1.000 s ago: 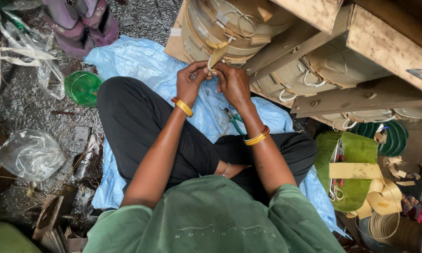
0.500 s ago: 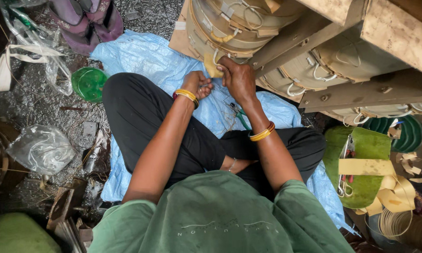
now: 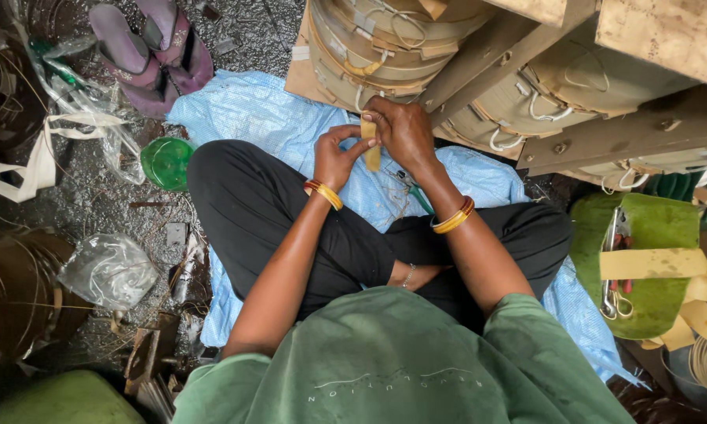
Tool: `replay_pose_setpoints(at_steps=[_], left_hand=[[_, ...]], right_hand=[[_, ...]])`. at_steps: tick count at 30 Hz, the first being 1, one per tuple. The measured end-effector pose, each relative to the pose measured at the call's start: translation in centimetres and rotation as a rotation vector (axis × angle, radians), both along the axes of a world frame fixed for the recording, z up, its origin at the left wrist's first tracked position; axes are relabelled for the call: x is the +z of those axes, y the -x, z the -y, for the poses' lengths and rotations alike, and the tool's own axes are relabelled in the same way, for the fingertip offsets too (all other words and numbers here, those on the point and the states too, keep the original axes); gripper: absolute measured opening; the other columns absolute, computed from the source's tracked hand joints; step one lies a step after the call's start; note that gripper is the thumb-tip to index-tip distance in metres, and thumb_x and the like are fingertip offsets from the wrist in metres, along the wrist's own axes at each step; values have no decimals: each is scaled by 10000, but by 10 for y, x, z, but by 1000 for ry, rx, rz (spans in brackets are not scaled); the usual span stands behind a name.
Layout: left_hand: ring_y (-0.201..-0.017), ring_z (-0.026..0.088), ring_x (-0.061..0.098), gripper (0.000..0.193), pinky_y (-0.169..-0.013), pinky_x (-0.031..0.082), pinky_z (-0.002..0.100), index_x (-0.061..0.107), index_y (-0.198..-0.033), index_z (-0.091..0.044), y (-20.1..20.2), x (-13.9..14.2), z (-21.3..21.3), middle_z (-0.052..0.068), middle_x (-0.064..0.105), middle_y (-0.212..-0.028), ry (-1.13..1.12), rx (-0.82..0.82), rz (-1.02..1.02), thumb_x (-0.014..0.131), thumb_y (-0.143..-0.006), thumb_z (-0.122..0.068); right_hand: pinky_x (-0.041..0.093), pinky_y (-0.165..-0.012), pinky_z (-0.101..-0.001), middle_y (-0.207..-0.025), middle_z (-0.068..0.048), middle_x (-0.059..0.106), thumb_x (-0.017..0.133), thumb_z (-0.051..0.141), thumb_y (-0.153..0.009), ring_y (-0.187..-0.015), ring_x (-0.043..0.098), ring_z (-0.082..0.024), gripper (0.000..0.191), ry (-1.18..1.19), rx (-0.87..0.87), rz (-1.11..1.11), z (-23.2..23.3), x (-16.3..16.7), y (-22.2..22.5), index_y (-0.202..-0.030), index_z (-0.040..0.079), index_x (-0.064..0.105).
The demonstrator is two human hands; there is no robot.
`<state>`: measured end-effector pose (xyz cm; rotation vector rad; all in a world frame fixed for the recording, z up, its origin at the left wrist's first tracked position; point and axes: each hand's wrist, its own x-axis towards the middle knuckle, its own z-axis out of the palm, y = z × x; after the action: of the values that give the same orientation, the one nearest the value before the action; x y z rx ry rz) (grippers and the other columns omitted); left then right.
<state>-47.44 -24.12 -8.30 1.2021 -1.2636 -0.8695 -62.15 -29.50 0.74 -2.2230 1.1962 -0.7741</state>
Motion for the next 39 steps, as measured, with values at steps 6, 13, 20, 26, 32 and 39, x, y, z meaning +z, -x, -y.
replay_pose_setpoints(at_steps=[6, 13, 20, 26, 32, 39], left_hand=[[-875, 122, 717, 266, -804, 561, 272, 762, -1081, 62, 16, -17, 3, 109, 792, -957, -128, 86, -297, 813, -878, -104], [-716, 69, 653, 168, -664, 516, 219, 764, -1005, 79, 13, -12, -16, 79, 759, -853, -355, 19, -480, 772, -903, -55], [-629, 50, 530, 159, -570, 397, 232, 743, -930, 57, -28, 30, 1, 14, 680, -754, -446, -109, -420, 714, -960, -96], [-645, 176, 684, 273, -692, 641, 373, 688, -1043, 81, -33, 44, 24, 136, 725, -878, -469, -151, -935, 601, -934, -153], [-932, 141, 739, 244, -862, 628, 340, 655, -1164, 38, -17, 23, 42, 95, 726, -1086, -325, -185, -890, 682, -936, -46], [-683, 131, 688, 95, -624, 547, 246, 674, -984, 53, 2, 1, 66, 108, 735, -830, -312, 117, -735, 720, -917, 3]], right_hand=[[555, -620, -405, -778, -147, 729, 733, 141, -958, -690, 727, -319, 77, 142, 51, 43, 8, -1, 0, -970, 68, 756], [535, -682, -464, -805, -172, 708, 695, 54, -924, -780, 713, -342, 146, 240, 35, -254, 3, -6, 1, -1065, 54, 730], [557, -809, -433, -987, -158, 700, 612, -38, -848, -945, 664, -339, 398, 397, 197, -217, 4, -5, 15, -1240, 3, 666], [546, -737, -430, -912, -144, 700, 660, 50, -951, -837, 677, -329, 135, 330, 100, -103, 12, -10, 8, -1084, 30, 646], [513, -612, -390, -722, -150, 680, 700, 109, -996, -667, 701, -304, 138, -25, -170, 50, 13, -13, -8, -897, 27, 651], [584, -664, -318, -865, -85, 736, 761, 90, -925, -781, 770, -221, 177, 309, -327, 233, 3, -29, -21, -1063, 54, 657]])
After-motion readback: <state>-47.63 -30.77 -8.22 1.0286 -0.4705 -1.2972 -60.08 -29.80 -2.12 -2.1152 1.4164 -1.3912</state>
